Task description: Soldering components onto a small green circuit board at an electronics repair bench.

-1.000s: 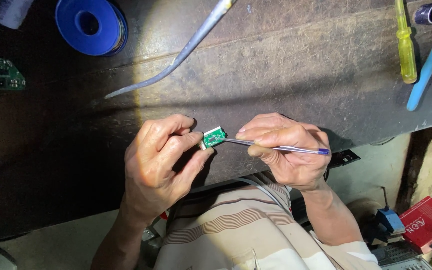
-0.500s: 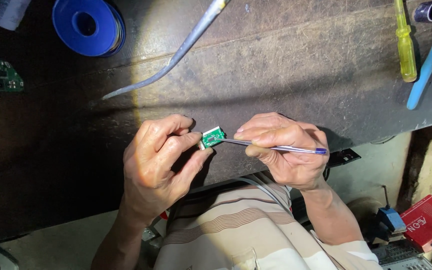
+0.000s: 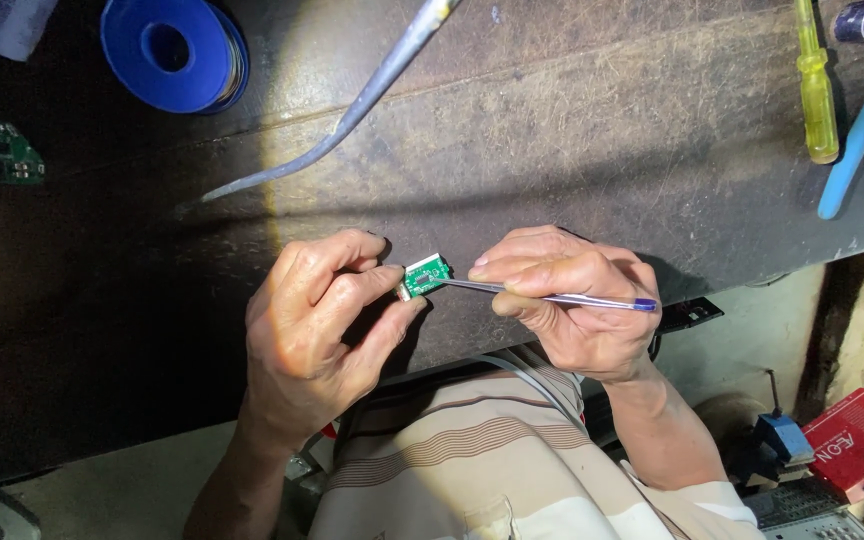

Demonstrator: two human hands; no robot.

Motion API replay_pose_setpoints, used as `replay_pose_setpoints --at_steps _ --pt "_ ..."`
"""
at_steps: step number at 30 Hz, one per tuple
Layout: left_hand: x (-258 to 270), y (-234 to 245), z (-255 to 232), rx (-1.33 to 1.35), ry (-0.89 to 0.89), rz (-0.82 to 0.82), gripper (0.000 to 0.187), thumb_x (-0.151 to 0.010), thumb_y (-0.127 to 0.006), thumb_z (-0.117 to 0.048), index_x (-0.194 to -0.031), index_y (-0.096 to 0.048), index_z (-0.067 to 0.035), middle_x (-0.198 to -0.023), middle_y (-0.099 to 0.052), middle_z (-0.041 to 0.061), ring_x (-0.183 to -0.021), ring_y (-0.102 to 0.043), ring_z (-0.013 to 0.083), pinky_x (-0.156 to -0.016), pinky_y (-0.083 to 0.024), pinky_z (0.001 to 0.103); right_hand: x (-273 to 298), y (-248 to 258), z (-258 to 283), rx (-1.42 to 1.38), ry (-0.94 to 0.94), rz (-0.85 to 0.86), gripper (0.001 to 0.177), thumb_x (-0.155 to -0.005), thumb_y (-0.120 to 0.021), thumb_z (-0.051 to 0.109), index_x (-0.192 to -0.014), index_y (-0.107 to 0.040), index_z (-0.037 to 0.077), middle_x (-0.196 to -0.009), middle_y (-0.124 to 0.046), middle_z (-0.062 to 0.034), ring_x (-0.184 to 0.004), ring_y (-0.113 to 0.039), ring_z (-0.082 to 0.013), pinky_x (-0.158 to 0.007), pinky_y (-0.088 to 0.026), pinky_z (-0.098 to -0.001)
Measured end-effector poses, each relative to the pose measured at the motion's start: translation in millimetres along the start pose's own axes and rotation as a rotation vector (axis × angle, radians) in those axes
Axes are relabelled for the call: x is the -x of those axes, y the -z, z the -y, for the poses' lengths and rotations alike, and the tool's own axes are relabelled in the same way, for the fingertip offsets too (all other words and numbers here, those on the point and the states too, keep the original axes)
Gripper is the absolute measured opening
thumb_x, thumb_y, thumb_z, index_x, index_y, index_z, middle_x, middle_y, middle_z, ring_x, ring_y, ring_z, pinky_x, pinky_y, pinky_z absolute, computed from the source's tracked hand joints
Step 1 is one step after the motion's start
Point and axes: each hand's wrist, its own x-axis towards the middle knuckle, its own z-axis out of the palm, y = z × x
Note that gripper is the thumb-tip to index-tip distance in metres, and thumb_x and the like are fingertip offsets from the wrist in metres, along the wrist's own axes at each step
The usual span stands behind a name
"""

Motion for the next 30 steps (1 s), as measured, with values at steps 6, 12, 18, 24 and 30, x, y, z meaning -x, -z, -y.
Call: replay_pose_setpoints --at_steps 6,12,18,24,30 --pt "-3 1 -4 -0.013 0.008 -0.001 0.018 -0.090 -0.084 -0.008 -0.097 -0.069 0.000 -0.104 -0.066 0.014 -0.085 -0.061 0.0265 -0.081 -0.051 0.036 10 2 -10 -0.137 -0.053 -0.137 0.014 -0.106 -0.059 0.016 -0.110 -0.050 0.008 -0.092 -0.069 -0.0193 -0.082 -0.072 -0.0336 -0.083 -0.066 -0.0485" --pt "-1 0 -5 -0.020 0.013 -0.015 0.019 -0.088 -0.084 -0.010 -0.095 -0.070 0.000 -0.104 -0.067 0.015 -0.087 -0.062 0.0265 -0.082 -0.051 0.036 -1 13 -10 -0.206 -0.227 -0.300 0.015 -0.109 -0.045 0.017 -0.112 -0.038 0.003 -0.070 -0.061 -0.0244 -0.061 -0.064 -0.0341 -0.064 -0.056 -0.0401" --pt "2 -1 -5 -0.016 -0.013 -0.037 0.020 -0.087 -0.085 -0.009 -0.097 -0.070 -0.002 -0.105 -0.066 0.013 -0.085 -0.061 0.0250 -0.081 -0.049 0.035 -25 56 -8 0.786 -0.305 0.089 0.034 -0.104 -0.072 0.017 -0.129 -0.060 -0.003 -0.050 -0.046 -0.0006 -0.043 -0.034 -0.0200 -0.060 -0.049 -0.0392" --pt "5 -1 -6 -0.007 -0.035 -0.055 0.022 -0.086 -0.086 -0.009 -0.099 -0.070 -0.002 -0.106 -0.067 0.014 -0.090 -0.063 0.0270 -0.084 -0.051 0.036 -31 71 -12 0.995 -0.126 0.047 0.037 -0.105 -0.088 0.028 -0.120 -0.068 0.001 -0.057 -0.056 -0.0007 -0.050 -0.057 -0.0187 -0.055 -0.047 -0.0375" --pt "9 -1 -5 -0.040 -0.055 -0.063 0.022 -0.086 -0.086 -0.011 -0.100 -0.072 -0.002 -0.109 -0.068 0.015 -0.095 -0.065 0.0281 -0.088 -0.052 0.037 -28 93 -15 0.801 -0.147 -0.182 0.026 -0.106 -0.087 0.017 -0.114 -0.072 -0.003 -0.079 -0.064 -0.0088 -0.066 -0.062 -0.0180 -0.061 -0.054 -0.0326"
